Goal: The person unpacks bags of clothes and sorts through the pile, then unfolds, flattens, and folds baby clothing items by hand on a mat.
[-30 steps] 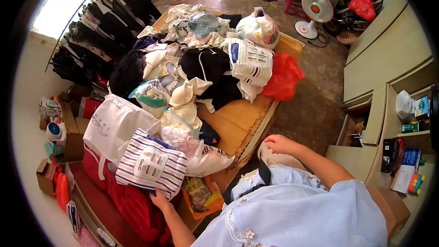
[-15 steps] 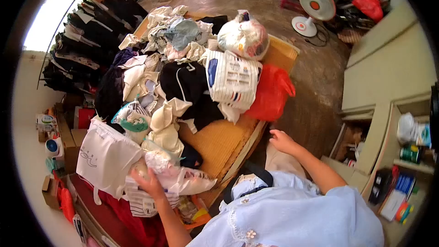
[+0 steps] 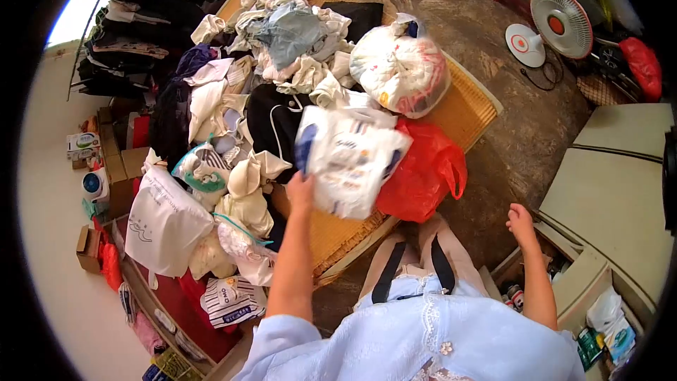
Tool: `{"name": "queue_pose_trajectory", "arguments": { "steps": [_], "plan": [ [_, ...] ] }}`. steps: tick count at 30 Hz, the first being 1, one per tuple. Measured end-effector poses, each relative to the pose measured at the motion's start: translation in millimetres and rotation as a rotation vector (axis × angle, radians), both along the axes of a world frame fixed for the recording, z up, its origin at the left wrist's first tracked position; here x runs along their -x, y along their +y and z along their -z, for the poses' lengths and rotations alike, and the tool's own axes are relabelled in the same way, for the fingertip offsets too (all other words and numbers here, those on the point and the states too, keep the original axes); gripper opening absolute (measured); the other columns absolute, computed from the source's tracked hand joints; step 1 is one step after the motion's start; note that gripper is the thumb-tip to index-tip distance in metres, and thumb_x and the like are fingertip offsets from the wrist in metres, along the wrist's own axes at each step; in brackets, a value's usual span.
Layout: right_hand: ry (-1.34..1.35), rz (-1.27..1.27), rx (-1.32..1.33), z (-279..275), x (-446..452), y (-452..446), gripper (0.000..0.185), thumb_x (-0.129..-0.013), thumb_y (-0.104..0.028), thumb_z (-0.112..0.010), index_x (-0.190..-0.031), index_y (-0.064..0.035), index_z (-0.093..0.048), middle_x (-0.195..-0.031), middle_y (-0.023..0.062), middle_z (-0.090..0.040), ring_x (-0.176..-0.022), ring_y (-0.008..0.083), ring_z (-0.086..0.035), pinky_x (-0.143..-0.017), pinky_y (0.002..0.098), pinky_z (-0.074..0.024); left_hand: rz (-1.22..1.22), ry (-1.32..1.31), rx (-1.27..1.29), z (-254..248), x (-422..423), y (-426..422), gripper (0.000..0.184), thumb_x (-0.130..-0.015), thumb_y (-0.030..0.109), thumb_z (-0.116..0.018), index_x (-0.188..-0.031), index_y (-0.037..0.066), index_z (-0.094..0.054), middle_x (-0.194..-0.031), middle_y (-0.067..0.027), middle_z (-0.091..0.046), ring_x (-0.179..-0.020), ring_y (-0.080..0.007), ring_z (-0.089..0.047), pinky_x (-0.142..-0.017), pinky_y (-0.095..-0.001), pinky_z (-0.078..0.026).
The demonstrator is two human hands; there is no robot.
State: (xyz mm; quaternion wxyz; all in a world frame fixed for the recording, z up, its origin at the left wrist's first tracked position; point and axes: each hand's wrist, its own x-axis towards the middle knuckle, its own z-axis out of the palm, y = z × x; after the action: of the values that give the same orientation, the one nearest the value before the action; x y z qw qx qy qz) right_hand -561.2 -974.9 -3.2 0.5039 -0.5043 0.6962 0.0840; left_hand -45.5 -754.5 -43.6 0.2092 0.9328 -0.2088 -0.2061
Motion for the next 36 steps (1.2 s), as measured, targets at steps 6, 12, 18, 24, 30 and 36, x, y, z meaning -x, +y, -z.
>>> {"name": "queue_pose_trajectory", "arguments": {
  "steps": [6,12,18,24,30,36],
  "plan": [
    [-0.014,-0.107,-0.228,52,14,20,0.032,-0.087,-0.016,-0.045,-0.115,-0.0014,-0.048,-0.087,0.006,-0.057,-0.06,0.0126,-0.054,-0.051,0.026,-0.044,-0.606,-0.167,0.29,-116,-90,162,0.021,-0.076,0.017,-0.061,-0.085,-0.002,-0.058,-0.075,-0.0063,-0.059,-0.064,-0.0144,-0.05,-0.06,-0.0287,-0.041],
    [-0.102,-0.176,-0.148,62,-31,26,0.031,-0.086,-0.017,-0.046,-0.112,-0.0004,-0.049,-0.085,0.0071,-0.057,-0.06,0.0118,-0.055,-0.051,0.0245,-0.0439,-0.564,-0.677,-0.374,-98,-95,174,0.072,-0.069,0.036,-0.068,-0.121,-0.004,-0.039,-0.116,-0.0208,-0.047,-0.107,-0.0326,-0.045,-0.088,-0.041,-0.037],
    [-0.13,-0.072,-0.109,52,-43,22,0.029,-0.087,-0.015,-0.046,-0.112,-0.0008,-0.049,-0.085,0.0061,-0.057,-0.061,0.0109,-0.054,-0.051,0.0236,-0.0441,0.256,-0.316,-0.292,0,14,-39,0.1,-0.057,0.055,-0.07,-0.134,0.011,-0.026,-0.141,-0.0171,-0.015,-0.13,-0.0371,-0.009,-0.092,-0.0669,-0.015],
    [-0.04,0.016,-0.128,28,-15,52,0.03,-0.087,-0.014,-0.045,-0.114,-0.0012,-0.048,-0.087,0.0059,-0.056,-0.062,0.011,-0.054,-0.053,0.0237,-0.0442,0.615,-0.168,-0.416,58,53,-129,0.081,-0.065,0.036,-0.068,-0.132,0.017,-0.027,-0.139,-0.0138,-0.018,-0.126,-0.0353,-0.019,-0.086,-0.0699,-0.024],
    [0.056,0.06,-0.225,54,22,99,0.026,-0.087,-0.013,-0.045,-0.111,-0.0033,-0.049,-0.08,0.0043,-0.055,-0.057,0.0095,-0.052,-0.048,0.0234,-0.0435,0.383,0.01,0.039,34,-32,-62,0.043,-0.069,0.006,-0.055,-0.112,0.012,-0.052,-0.103,-0.0152,-0.058,-0.095,-0.0329,-0.054,-0.081,-0.0374,-0.044],
    [-0.046,-0.046,-0.163,66,-10,88,0.026,-0.086,-0.014,-0.046,-0.109,-0.0006,-0.05,-0.082,0.0063,-0.056,-0.058,0.0123,-0.054,-0.051,0.0259,-0.0437,-0.036,0.138,0.284,-46,-136,111,0.041,-0.071,0.01,-0.061,-0.11,0.003,-0.053,-0.097,-0.0074,-0.06,-0.087,-0.0186,-0.056,-0.076,-0.0299,-0.044]
  ]
}}
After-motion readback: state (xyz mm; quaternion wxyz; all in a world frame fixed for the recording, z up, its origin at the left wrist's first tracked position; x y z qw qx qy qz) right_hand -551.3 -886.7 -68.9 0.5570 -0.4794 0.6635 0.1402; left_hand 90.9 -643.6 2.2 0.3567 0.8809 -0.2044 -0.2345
